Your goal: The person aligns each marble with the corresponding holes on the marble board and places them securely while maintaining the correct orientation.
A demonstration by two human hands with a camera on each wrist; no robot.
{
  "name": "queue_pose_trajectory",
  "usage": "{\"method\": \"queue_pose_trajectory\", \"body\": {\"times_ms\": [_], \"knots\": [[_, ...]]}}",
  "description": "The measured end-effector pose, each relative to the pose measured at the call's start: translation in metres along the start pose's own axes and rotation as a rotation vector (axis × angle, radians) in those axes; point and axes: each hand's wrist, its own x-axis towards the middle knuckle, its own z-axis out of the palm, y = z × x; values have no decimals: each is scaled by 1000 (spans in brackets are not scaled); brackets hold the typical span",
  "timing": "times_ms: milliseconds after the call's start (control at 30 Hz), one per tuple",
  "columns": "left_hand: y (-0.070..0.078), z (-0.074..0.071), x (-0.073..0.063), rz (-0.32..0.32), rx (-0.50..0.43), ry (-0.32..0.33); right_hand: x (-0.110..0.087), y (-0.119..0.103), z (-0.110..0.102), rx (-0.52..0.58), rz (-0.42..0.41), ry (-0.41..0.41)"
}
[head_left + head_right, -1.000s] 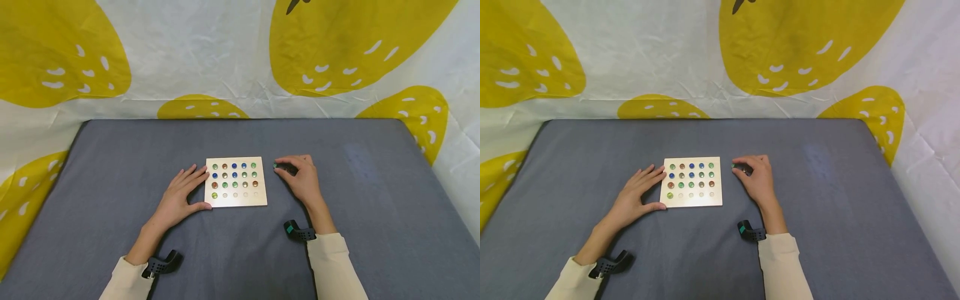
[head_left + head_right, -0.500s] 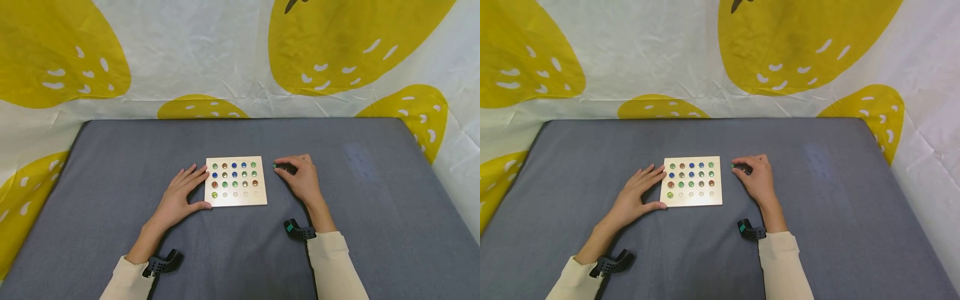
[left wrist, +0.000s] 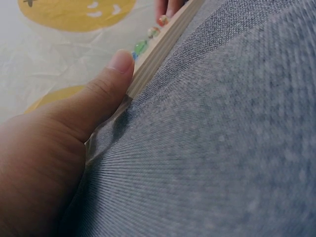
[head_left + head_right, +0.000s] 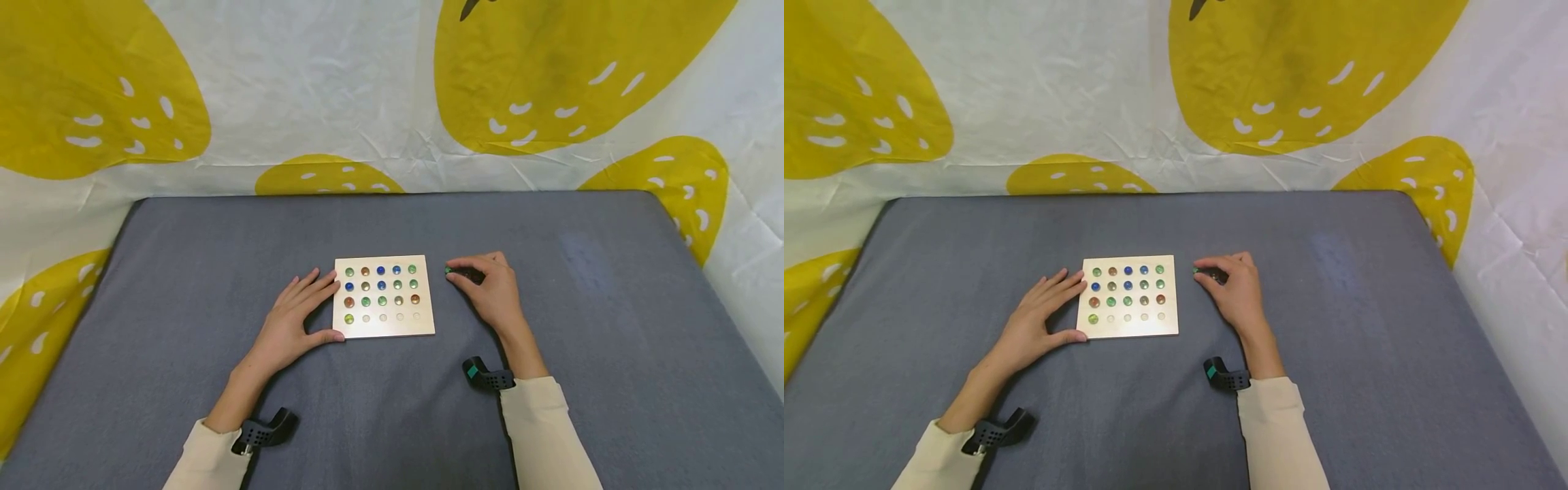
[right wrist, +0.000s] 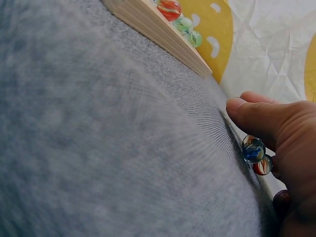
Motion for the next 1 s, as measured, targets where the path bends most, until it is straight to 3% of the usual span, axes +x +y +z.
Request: {"method": "queue_pose_trajectory", "body": {"times_ms": [400,700,1000], "knots": [[0,1,-1,-1,-5,2,-1,-1,-1,33,37,44],[0,0,0,-2,1,-4,0,-13,-3,15,-11,92],[0,0,0,-5,0,-4,0,-32,1,90,-42,95]]}}
